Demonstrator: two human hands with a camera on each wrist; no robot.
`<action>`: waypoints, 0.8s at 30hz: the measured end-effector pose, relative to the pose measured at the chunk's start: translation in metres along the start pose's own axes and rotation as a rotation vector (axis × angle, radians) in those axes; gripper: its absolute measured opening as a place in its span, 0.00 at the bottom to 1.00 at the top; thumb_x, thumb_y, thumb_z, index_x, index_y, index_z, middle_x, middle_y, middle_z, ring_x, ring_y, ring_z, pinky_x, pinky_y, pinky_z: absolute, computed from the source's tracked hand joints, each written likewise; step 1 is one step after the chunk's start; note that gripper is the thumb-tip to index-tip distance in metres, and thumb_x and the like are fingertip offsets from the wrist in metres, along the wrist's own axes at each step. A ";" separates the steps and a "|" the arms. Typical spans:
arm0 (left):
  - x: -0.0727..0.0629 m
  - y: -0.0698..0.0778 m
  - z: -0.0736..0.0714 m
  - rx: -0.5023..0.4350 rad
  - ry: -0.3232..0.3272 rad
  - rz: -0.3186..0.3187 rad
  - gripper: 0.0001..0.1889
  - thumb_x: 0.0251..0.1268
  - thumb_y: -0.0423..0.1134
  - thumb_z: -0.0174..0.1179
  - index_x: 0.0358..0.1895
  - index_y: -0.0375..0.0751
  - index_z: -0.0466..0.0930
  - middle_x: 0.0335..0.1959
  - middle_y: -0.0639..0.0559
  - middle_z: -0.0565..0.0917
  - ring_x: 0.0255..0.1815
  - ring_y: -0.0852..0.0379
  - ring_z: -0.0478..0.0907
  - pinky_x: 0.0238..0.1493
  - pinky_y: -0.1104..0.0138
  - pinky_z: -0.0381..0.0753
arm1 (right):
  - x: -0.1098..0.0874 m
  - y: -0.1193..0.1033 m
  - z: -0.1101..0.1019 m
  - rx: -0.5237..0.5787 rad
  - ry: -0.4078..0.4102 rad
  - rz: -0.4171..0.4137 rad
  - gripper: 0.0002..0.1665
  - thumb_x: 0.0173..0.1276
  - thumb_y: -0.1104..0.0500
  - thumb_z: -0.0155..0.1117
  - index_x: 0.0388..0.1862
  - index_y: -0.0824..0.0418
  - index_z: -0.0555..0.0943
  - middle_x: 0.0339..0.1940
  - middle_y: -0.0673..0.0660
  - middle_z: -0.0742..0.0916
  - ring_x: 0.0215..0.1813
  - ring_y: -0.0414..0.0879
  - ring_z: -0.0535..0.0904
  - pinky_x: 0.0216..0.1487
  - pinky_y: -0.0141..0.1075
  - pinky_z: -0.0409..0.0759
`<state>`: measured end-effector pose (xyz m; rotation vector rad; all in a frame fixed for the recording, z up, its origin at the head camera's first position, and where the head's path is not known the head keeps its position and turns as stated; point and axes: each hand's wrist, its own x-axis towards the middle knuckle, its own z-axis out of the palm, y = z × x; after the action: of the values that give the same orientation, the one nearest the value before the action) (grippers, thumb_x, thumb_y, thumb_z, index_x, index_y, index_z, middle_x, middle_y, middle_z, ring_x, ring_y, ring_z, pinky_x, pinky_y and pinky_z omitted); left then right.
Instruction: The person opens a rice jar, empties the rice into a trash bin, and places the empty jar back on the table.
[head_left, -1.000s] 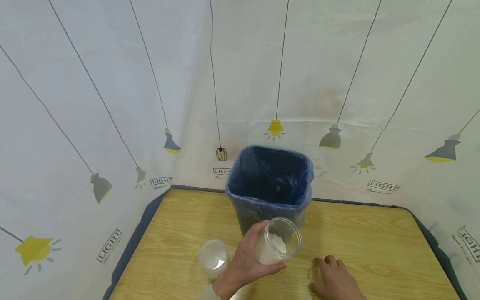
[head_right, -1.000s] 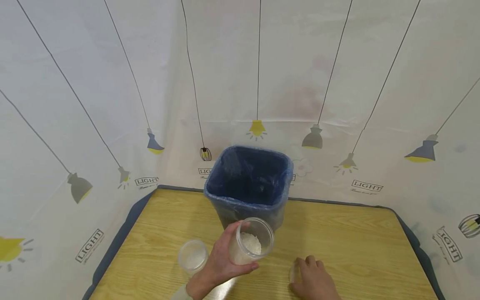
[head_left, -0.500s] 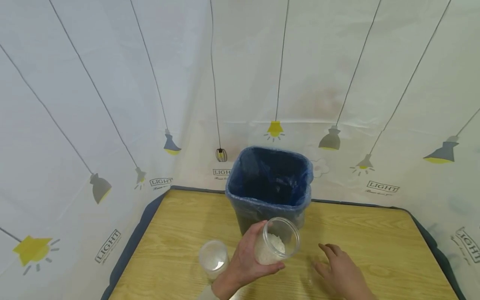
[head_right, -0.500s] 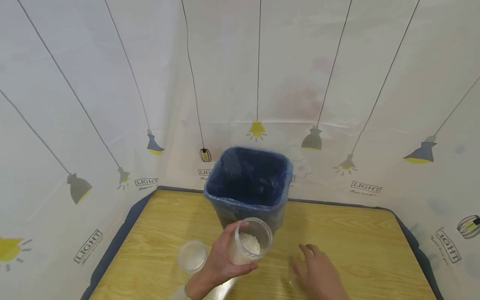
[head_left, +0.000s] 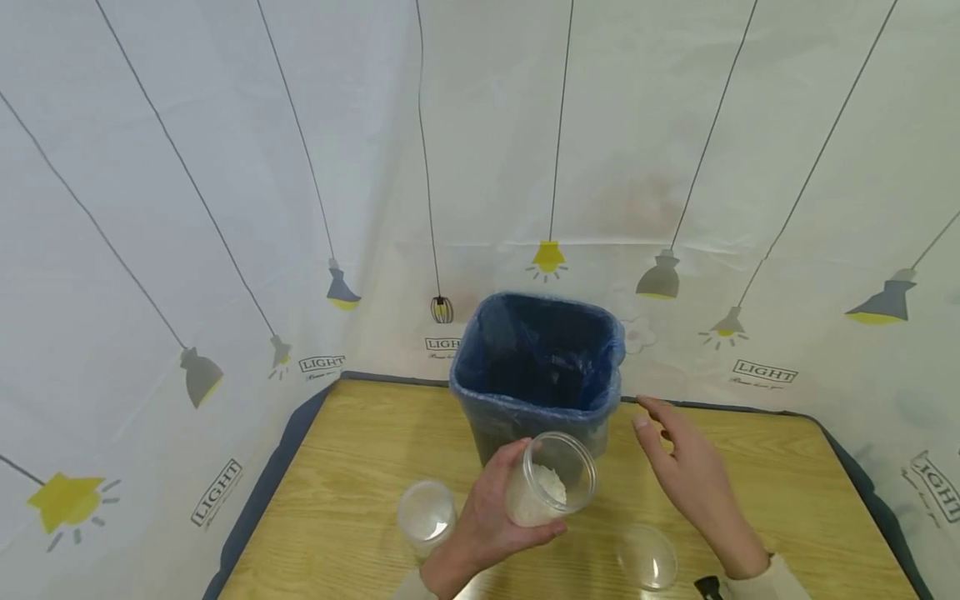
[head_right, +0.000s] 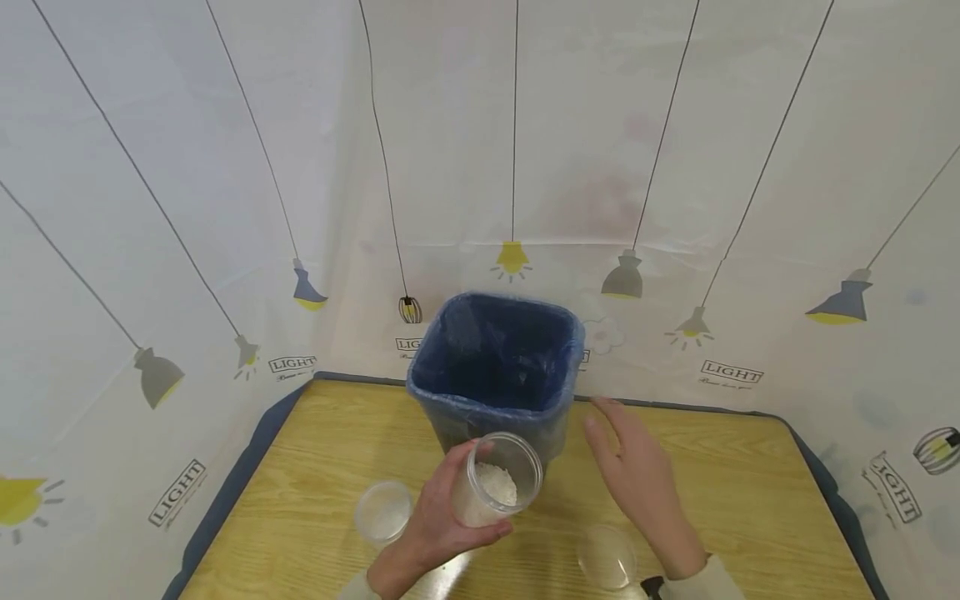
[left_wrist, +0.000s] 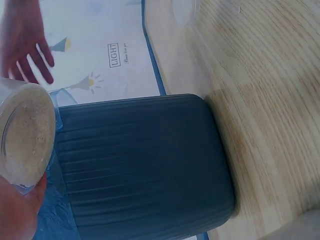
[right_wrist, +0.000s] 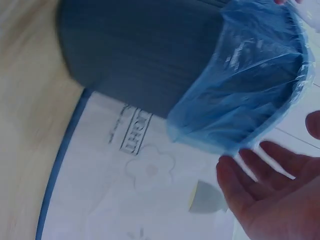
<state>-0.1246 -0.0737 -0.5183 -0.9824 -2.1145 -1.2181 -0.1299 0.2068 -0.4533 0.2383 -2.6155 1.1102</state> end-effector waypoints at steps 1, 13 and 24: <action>0.000 0.000 -0.001 -0.001 0.000 -0.001 0.54 0.38 0.46 0.87 0.72 0.37 0.66 0.64 0.45 0.79 0.61 0.48 0.80 0.60 0.57 0.80 | 0.005 -0.003 0.001 0.021 -0.009 0.006 0.31 0.85 0.47 0.49 0.77 0.63 0.70 0.72 0.68 0.76 0.64 0.66 0.78 0.56 0.61 0.80; -0.001 -0.001 -0.009 0.028 -0.006 -0.004 0.56 0.36 0.45 0.87 0.73 0.37 0.65 0.65 0.45 0.78 0.61 0.48 0.79 0.60 0.58 0.80 | 0.050 -0.024 0.007 0.165 -0.203 0.191 0.47 0.84 0.34 0.38 0.84 0.66 0.50 0.83 0.70 0.59 0.76 0.71 0.64 0.71 0.65 0.64; 0.010 0.002 -0.030 0.041 -0.006 -0.006 0.57 0.35 0.45 0.87 0.73 0.38 0.65 0.66 0.45 0.77 0.61 0.49 0.80 0.59 0.57 0.81 | 0.056 -0.024 0.020 0.201 -0.191 0.158 0.41 0.86 0.41 0.39 0.84 0.66 0.53 0.77 0.72 0.69 0.69 0.67 0.74 0.61 0.57 0.80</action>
<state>-0.1267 -0.0957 -0.4960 -0.9643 -2.1397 -1.1716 -0.1802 0.1734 -0.4323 0.1904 -2.7268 1.4750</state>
